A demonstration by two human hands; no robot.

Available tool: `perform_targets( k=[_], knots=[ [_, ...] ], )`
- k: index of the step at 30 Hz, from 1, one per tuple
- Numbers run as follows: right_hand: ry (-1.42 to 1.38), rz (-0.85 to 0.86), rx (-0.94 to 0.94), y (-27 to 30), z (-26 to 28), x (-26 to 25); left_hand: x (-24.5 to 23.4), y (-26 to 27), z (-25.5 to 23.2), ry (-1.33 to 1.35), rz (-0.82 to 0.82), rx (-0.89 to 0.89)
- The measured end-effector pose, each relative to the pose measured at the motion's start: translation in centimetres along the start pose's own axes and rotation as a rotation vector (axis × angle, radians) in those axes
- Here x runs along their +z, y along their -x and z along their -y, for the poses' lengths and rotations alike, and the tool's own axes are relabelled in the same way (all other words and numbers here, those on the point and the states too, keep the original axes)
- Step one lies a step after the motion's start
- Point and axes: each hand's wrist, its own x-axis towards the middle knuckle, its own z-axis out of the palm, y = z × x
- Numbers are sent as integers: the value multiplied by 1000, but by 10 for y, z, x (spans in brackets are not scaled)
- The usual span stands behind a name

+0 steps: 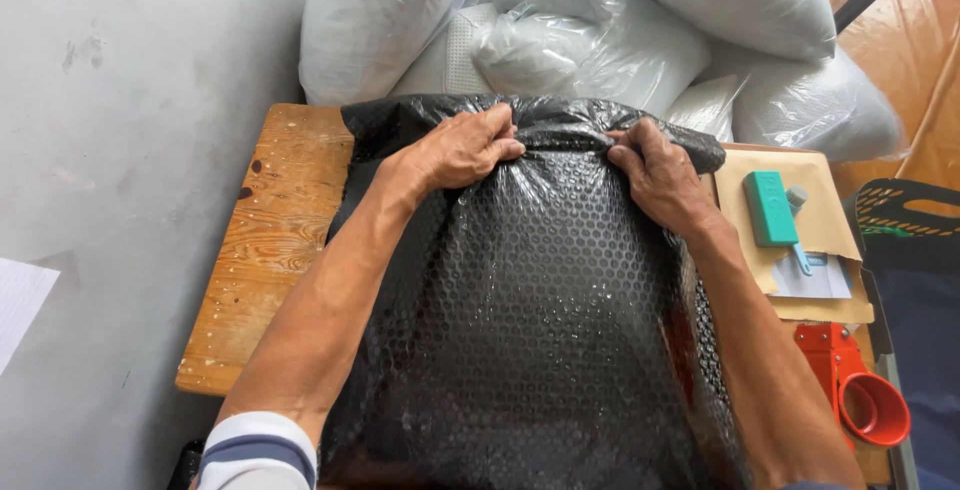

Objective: The person wraps a blue tote bag with black bubble wrap on a low wooden table. They fold the wrap around the bag, smooth it, and secure the edges with clear tape using a red tape dispenser. The person flips the package to wrap the other side and continues taping the seams.

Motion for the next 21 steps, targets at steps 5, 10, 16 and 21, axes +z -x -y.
perform_targets(
  k=[5,10,16,21],
  knots=[
    [78,-30,-27,58,8,10,17,44,-19,-51,98,38],
    [48,-80,-80,62,4,15,33,46,-17,-109,-120,168],
    [206,-276,-272,59,0,21,59,26,5,-191,-219,274],
    [355,-387,-346,60,-13,24,52,35,-6,-173,-281,338]
  ],
)
